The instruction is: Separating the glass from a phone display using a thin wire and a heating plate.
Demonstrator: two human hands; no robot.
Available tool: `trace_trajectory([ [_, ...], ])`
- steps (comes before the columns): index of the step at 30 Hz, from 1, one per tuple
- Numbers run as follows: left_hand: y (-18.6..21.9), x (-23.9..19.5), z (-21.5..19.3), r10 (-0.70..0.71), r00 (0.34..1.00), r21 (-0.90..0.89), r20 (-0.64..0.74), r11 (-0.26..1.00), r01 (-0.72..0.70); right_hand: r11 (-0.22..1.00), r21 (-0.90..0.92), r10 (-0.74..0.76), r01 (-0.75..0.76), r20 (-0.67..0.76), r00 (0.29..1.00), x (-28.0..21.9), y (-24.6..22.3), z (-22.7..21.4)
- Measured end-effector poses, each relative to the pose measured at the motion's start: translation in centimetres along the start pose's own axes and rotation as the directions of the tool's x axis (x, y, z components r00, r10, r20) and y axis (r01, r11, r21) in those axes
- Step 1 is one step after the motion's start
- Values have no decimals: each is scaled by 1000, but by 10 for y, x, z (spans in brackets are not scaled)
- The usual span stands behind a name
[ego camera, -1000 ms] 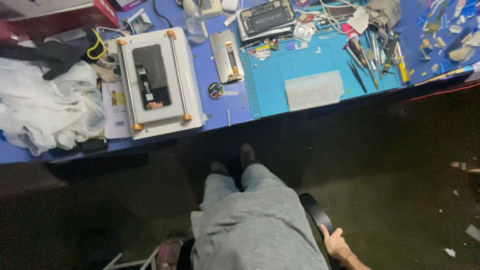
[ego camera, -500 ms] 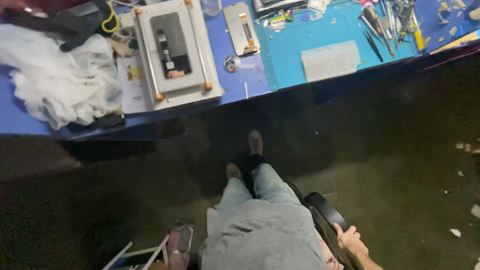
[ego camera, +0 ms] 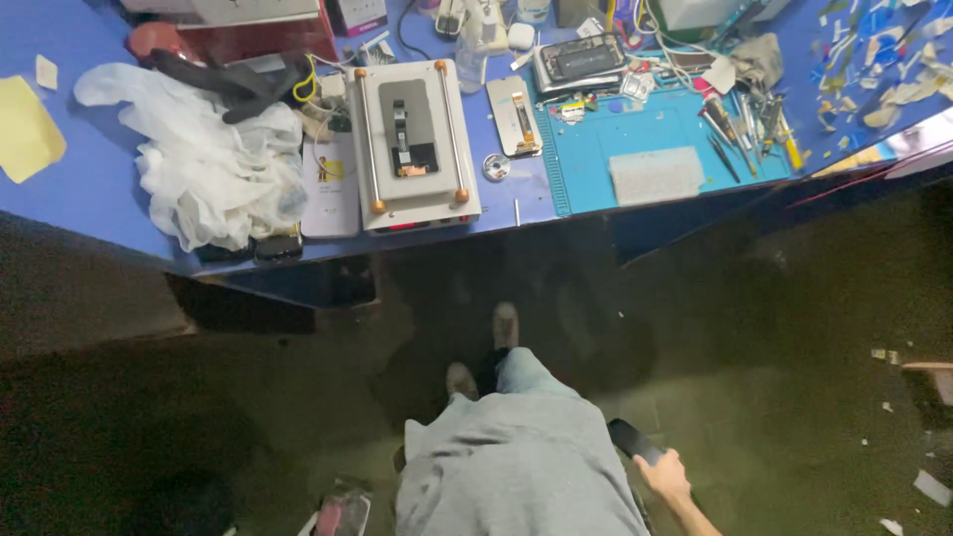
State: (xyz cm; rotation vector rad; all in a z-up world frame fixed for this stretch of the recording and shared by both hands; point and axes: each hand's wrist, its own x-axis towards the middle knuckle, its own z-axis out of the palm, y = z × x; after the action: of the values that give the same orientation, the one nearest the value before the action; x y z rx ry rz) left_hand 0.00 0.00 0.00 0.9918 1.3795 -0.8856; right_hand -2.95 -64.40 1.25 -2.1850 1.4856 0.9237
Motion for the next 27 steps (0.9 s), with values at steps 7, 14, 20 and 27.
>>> trace_trajectory([
  [7, 197, -58, 131, 623, 730, 684, 282, 403, -608, 893, 98, -432, 439, -82, 898, -11, -135, -56],
  [14, 279, -207, 302, 731, 368, 498, 574, 44, -866, 768, 215, -601, 603, -84, 795, -40, -251, -151],
  [20, 310, -321, 419, 742, 130, 491, 658, -292, -821, 646, 314, -684, 696, -168, 710, -74, -321, -231],
  [27, 365, -328, 516, 687, -29, 522, 726, -579, -627, 587, 342, -781, 734, 0, 625, -81, -376, -294],
])
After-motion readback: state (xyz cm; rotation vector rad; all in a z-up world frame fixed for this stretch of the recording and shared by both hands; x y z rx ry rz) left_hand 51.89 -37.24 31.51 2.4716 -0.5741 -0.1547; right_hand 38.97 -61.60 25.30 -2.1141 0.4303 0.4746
